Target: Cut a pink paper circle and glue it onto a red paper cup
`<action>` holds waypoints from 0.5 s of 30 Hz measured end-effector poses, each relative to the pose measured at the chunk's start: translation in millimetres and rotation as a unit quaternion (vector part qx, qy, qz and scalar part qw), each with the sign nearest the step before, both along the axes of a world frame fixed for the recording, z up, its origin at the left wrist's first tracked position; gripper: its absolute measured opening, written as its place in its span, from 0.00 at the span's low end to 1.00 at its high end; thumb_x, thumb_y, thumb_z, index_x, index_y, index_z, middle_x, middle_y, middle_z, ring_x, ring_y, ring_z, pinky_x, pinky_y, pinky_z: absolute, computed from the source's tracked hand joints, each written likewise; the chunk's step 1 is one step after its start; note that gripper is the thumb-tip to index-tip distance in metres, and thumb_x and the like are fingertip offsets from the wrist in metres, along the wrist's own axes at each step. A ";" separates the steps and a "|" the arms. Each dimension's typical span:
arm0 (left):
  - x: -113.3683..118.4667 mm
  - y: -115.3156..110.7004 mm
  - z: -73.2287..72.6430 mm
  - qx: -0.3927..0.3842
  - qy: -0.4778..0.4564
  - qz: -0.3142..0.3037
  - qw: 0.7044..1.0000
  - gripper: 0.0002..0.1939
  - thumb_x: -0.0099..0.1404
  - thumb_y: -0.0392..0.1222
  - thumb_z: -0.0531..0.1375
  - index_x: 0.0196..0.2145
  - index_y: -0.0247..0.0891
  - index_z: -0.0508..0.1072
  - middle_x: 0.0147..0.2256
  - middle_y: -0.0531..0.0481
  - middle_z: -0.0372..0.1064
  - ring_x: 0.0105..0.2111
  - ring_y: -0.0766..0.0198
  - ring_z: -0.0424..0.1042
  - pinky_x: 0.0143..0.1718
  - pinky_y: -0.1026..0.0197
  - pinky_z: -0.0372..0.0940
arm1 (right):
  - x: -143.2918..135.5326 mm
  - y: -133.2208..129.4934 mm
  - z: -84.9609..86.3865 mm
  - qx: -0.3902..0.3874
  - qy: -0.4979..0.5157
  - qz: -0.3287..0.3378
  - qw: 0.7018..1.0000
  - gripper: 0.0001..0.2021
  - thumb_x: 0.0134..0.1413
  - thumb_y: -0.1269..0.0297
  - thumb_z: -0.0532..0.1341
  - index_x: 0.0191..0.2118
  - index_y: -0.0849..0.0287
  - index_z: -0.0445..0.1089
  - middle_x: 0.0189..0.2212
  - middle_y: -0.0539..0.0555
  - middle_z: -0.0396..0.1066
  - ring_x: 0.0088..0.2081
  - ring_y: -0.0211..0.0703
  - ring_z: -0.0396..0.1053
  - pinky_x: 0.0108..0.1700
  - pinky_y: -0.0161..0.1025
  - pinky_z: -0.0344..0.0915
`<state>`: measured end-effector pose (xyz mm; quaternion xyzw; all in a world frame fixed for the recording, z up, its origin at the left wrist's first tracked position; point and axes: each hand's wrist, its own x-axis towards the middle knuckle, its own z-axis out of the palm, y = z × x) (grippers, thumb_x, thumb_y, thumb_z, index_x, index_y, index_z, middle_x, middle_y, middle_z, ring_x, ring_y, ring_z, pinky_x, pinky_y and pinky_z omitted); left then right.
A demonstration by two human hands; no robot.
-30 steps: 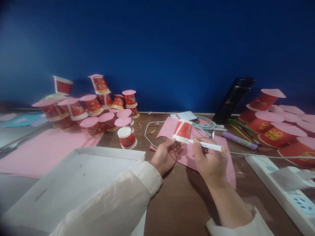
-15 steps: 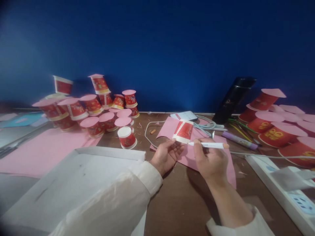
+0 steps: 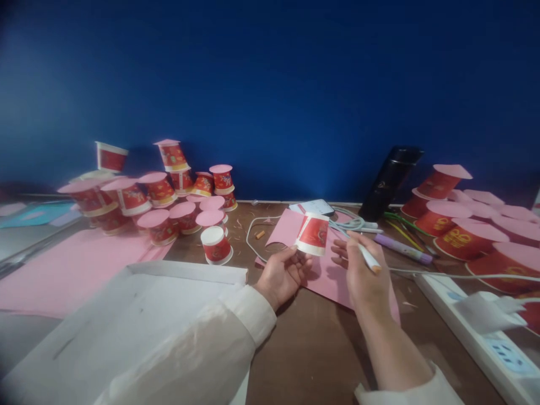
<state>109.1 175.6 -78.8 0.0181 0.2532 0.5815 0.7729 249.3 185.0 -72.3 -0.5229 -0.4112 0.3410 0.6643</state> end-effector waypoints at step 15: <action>9.1 -16.5 -4.8 0.093 0.033 -0.117 0.988 0.04 0.62 0.33 0.63 0.35 0.28 0.76 0.28 0.46 0.73 0.29 0.67 0.74 0.34 0.66 0.71 | -7.0 6.8 -10.9 -0.093 0.079 0.168 0.978 0.20 0.49 0.45 0.65 0.39 0.56 0.69 0.26 0.50 0.74 0.22 0.43 0.71 0.24 0.40 0.69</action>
